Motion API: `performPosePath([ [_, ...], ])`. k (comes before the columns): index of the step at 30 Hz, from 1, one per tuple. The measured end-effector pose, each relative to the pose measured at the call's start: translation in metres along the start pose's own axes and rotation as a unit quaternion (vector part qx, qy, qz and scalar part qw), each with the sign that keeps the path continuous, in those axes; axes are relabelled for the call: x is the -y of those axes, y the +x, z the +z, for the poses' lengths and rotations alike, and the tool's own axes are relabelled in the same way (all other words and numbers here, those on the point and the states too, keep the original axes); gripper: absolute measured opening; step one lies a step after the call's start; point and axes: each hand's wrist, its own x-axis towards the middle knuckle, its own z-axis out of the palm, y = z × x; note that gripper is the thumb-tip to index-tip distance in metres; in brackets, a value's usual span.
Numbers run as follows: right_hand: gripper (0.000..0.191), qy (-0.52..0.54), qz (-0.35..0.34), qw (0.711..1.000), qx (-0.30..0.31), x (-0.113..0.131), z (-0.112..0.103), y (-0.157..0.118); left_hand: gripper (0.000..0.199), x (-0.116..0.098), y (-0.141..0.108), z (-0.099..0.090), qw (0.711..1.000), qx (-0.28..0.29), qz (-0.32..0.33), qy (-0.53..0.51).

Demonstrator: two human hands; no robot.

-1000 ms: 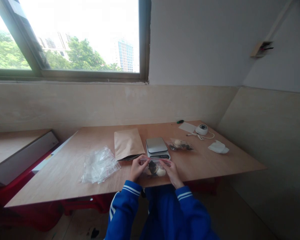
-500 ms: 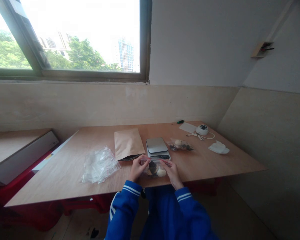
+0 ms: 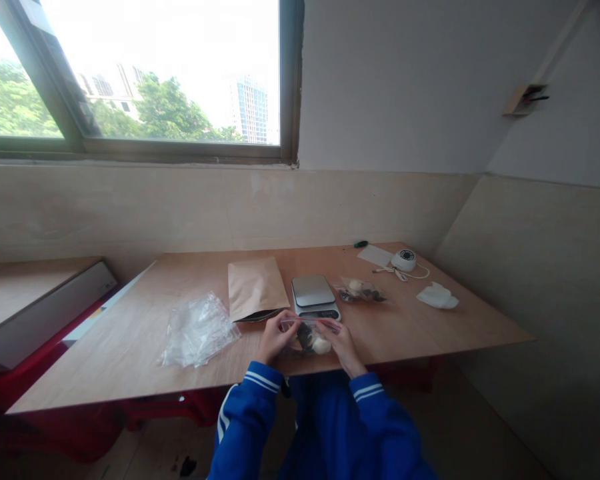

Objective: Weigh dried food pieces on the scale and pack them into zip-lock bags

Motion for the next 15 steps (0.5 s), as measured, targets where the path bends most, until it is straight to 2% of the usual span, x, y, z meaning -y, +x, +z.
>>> performPosePath([
  [9, 0.033, -0.002, -0.007, 1.000, -0.012, -0.0001, 0.0034, -0.0019, 0.028, 0.0024, 0.0010, 0.0000, 1.000, -0.004, 0.014, 0.014],
  [15, 0.035, -0.040, -0.043, 0.998, -0.023, -0.0031, 0.0042, -0.0021, 0.028, 0.0063, 0.0012, -0.0004, 0.999, -0.005, 0.019, 0.032],
])
